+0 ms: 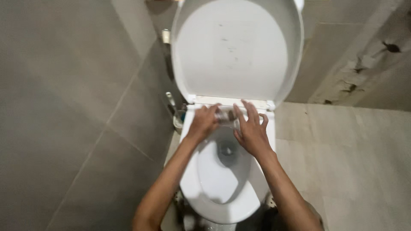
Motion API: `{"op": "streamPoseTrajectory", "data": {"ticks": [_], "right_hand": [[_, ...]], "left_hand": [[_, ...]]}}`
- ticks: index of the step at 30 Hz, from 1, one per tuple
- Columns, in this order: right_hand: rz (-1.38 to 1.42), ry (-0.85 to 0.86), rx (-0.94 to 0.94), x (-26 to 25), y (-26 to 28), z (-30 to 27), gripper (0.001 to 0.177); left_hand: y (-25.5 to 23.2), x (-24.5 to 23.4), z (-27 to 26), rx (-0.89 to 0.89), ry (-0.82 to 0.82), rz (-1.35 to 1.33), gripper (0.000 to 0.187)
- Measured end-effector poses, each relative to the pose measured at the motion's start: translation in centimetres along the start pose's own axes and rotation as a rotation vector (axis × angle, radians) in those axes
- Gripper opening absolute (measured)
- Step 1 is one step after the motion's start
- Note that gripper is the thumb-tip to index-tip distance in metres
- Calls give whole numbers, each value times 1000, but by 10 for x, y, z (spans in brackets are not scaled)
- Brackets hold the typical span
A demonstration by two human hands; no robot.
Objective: The person cleans the underside of a toilet lid and the upper rim using a handheld brush and water from a sprayer.
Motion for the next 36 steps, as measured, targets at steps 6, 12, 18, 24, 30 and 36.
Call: {"op": "streamPoseTrajectory", "data": {"ticks": [6,12,18,24,30,36], "right_hand": [[144,375,-3,51,20,11,60],[179,528,-69,84,-4,1,56],[226,381,168,91,-55,-7,52],[46,-357,288,42,-105,47,65],[-274,-486,195,9,-132,154,88],[-476,-552,-20,-12,-99,204,73]], "left_hand": [[-10,-24,-22,-178,162,-121,67],[-12,-19,-16,-212,245,-171,81],[38,-66,-5,-415,-136,-382,87],[81,-64,-23,-588,-351,-448,60],[69,-63,-28,-489,-325,-394,55],[56,-51,-21,-437,-287,-415,51]]}}
Point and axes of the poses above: each hand's wrist, its own z-axis towards the middle knuckle, its own x-axis out of the palm, y = z × x, the point moved 9 cm from there along z, towards the middle knuckle, and after that the axes turned 15 degrees about -x, right-handed, at the moved point
